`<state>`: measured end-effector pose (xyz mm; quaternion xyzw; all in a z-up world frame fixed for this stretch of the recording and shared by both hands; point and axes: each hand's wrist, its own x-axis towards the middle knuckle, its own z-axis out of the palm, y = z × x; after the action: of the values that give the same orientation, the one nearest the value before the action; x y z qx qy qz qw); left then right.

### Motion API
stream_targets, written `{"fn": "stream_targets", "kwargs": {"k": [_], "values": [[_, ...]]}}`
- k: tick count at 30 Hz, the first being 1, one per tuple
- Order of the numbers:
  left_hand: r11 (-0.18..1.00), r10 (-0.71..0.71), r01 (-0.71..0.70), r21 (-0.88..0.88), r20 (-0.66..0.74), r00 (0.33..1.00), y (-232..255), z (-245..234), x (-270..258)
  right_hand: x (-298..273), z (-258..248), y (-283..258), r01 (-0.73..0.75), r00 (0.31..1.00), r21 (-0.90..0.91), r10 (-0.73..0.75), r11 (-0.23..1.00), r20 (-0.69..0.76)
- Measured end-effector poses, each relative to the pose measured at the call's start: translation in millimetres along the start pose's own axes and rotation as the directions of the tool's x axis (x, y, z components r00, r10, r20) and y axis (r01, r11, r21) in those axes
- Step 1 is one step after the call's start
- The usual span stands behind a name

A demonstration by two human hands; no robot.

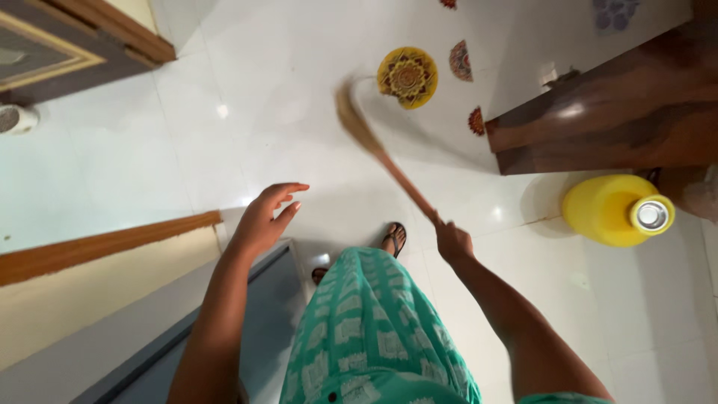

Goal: The person sweeps the tiled floor with a traditional broom, moving from the kitchen area into a bedroom. They sweep around furniture and a decorative floor mat, then lift a small rug to sweep underneath before placing it back.

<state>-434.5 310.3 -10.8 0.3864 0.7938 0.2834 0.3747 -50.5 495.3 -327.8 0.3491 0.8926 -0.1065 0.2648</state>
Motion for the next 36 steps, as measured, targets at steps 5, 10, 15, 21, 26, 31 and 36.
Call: {"fn": "stream_targets", "kwargs": {"k": [5, 10, 15, 21, 26, 31, 36], "values": [[0.997, 0.027, -0.026, -0.074, 0.014, 1.000, 28, 23, 24, 13, -10, 59, 0.073, 0.994, -0.040, -0.070, 0.997, 0.081], [0.998, 0.030, -0.024, -0.055, 0.125, 0.992, 67, 61, 58, 60, -24, 84, -0.143, 0.989, -0.146, 0.148, 0.979, 0.024], [0.995, 0.094, -0.087, -0.047, 0.161, 0.982, 89, 79, 84, -50, 4, 138, -0.184, 0.958, 0.238, 0.228, 0.954, -0.174], [0.995, 0.102, -0.101, -0.019, 0.138, 0.985, 105, 76, 94, -224, 23, 125, -0.499, 0.777, 0.108, 0.389, 0.860, 0.494], [0.990, 0.141, -0.138, -0.029, 0.123, 0.982, 122, 73, 101, -173, 39, 65, -0.611, 0.781, 0.511, 0.352, 0.605, 0.517], [0.982, 0.182, -0.187, 0.020, 0.158, 0.970, 136, 82, 111, -10, 16, -4, -0.530, 0.839, 0.672, 0.203, 0.517, 0.505], [0.985, 0.163, -0.172, 0.019, 0.237, 0.958, 138, 85, 129, 37, 7, -13, -0.469, 0.878, 0.800, 0.297, 0.373, 0.376]]}}
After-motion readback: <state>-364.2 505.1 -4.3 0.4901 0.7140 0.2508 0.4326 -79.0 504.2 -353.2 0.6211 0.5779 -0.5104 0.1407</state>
